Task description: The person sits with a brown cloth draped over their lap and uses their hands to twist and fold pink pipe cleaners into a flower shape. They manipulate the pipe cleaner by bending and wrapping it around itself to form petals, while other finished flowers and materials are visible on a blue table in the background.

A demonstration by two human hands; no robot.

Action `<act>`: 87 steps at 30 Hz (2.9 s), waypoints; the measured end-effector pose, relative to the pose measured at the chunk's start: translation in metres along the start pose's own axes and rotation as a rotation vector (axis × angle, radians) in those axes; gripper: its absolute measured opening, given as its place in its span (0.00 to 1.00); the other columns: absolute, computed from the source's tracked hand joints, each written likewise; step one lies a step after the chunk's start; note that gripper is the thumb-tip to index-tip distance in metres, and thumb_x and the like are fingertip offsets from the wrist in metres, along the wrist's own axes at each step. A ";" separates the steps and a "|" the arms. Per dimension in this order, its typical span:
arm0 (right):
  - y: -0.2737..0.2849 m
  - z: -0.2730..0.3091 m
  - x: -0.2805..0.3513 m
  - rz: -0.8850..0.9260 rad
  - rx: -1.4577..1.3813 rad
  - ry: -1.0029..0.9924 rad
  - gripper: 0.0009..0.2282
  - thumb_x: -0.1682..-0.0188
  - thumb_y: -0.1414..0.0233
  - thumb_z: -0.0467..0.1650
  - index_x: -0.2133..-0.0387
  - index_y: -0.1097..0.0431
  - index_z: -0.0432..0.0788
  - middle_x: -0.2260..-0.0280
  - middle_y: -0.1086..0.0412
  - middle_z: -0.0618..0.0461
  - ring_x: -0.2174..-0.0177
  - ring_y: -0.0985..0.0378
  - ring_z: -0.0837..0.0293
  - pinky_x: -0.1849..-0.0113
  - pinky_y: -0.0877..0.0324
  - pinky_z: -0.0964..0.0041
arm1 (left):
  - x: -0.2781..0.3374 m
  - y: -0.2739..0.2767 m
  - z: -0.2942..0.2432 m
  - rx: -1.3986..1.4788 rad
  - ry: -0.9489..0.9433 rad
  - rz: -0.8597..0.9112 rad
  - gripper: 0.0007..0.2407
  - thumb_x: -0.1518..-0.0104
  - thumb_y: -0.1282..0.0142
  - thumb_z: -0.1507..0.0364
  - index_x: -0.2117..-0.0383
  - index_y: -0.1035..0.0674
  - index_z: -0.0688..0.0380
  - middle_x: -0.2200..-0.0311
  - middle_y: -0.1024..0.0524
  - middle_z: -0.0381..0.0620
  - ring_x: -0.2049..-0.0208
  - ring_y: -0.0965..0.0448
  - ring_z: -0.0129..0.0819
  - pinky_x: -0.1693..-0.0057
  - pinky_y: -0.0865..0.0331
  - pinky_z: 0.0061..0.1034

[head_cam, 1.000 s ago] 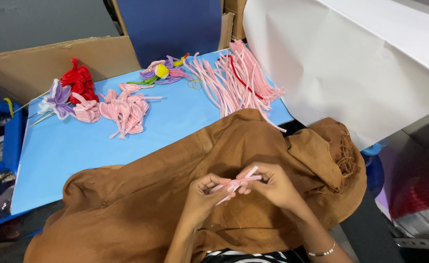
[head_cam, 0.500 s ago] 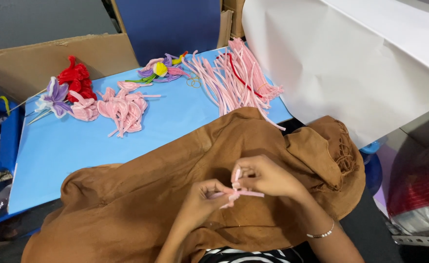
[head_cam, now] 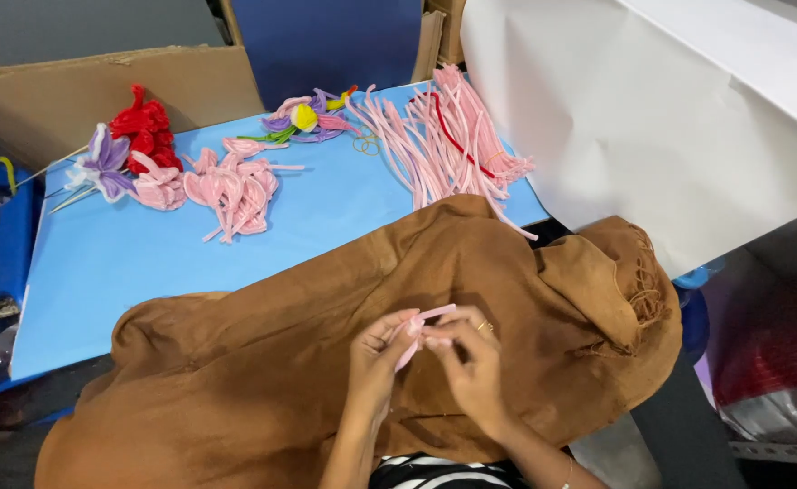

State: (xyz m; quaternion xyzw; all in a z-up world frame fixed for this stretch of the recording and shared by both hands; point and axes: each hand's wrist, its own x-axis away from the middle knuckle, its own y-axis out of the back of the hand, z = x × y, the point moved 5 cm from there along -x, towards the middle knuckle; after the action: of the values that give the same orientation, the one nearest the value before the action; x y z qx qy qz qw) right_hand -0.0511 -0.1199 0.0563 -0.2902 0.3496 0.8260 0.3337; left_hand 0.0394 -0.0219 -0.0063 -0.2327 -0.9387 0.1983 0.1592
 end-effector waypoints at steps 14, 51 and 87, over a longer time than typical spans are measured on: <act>0.002 -0.025 0.031 -0.007 -0.366 -0.427 0.05 0.55 0.46 0.32 0.76 0.26 0.43 0.69 0.27 0.54 0.64 0.27 0.59 0.58 0.35 0.67 | 0.013 -0.012 0.002 -0.078 -0.181 0.037 0.04 0.48 0.41 0.77 0.69 0.18 0.62 0.72 0.18 0.47 0.69 0.19 0.28 0.58 0.26 0.19; -0.010 -0.023 0.052 -0.176 -0.782 -0.526 0.00 0.58 0.44 0.22 0.76 0.26 0.34 0.73 0.34 0.46 0.85 0.31 0.58 0.80 0.29 0.72 | 0.022 0.011 0.035 0.257 0.010 -0.193 0.08 0.49 0.40 0.79 0.63 0.21 0.68 0.72 0.22 0.51 0.71 0.26 0.30 0.62 0.33 0.21; -0.028 -0.053 0.005 0.377 -0.884 -0.600 0.04 0.59 0.45 0.24 0.82 0.30 0.39 0.76 0.26 0.47 0.77 0.26 0.60 0.72 0.32 0.69 | 0.012 0.018 0.013 -0.154 -0.075 0.153 0.06 0.48 0.42 0.71 0.70 0.18 0.60 0.74 0.21 0.44 0.72 0.23 0.27 0.59 0.26 0.21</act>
State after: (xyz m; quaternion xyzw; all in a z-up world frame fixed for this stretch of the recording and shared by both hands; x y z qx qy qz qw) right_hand -0.0196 -0.1440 0.0112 -0.0874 -0.0938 0.9854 0.1122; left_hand 0.0314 -0.0048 -0.0231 -0.3075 -0.9360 0.1455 0.0902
